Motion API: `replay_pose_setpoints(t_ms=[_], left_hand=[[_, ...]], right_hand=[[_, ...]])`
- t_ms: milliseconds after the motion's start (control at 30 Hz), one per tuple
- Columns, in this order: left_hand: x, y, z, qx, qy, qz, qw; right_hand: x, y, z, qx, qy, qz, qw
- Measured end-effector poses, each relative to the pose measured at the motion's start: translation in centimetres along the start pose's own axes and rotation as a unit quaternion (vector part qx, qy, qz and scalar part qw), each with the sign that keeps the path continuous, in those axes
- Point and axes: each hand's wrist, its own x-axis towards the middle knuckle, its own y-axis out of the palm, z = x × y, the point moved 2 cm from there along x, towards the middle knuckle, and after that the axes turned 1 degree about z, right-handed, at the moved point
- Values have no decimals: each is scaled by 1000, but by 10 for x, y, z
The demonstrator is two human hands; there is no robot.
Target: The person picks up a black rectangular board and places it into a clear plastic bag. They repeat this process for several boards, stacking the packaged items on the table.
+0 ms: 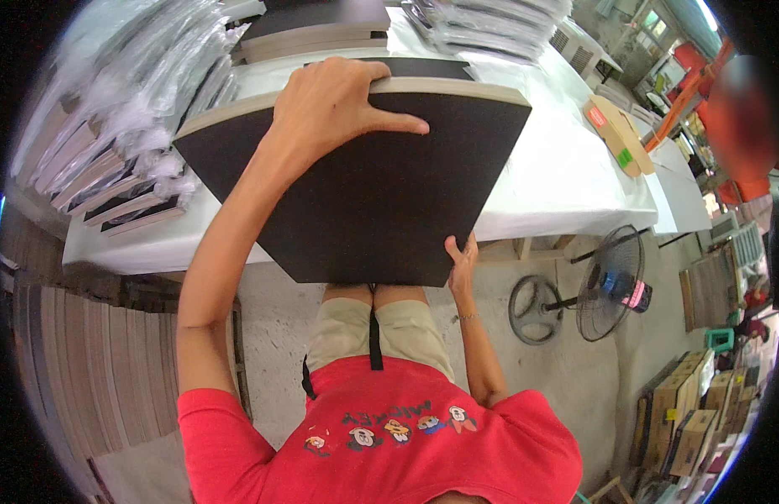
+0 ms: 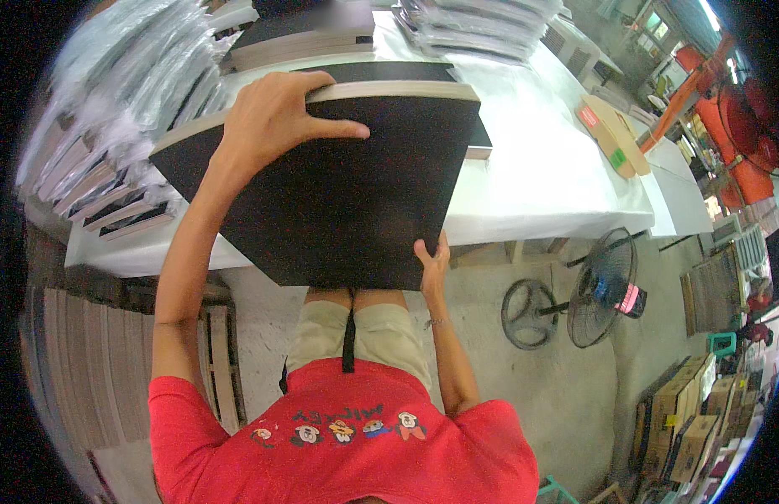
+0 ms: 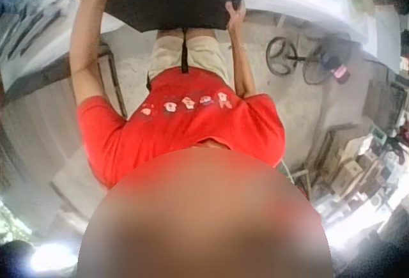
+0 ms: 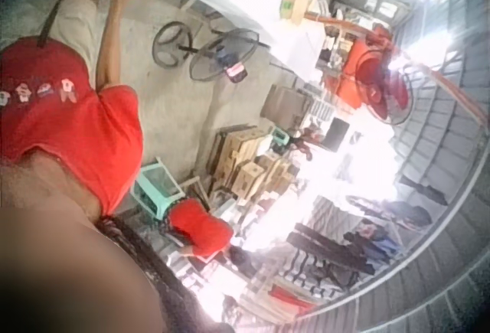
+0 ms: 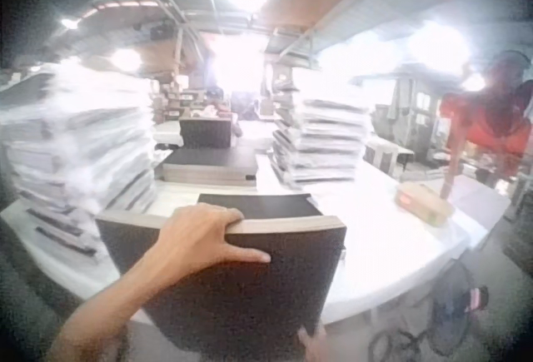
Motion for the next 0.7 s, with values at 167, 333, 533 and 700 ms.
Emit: replay_pose_setpoints(t_ms=[167,333,533,700], left_hand=[[28,18,3,-6,-1,16,1000],[46,34,-1,11,50,-35,998],[66,40,-10,18,32,17,999],[61,46,18,-12,5,40,999]], right_hand=[[16,-2,-2,-84,-27,-7,996],[17,-12,5,-195,-52,-3,979],[26,-31,29,-363,-6,49,931],[21,-30,33,-405,22,92,910]])
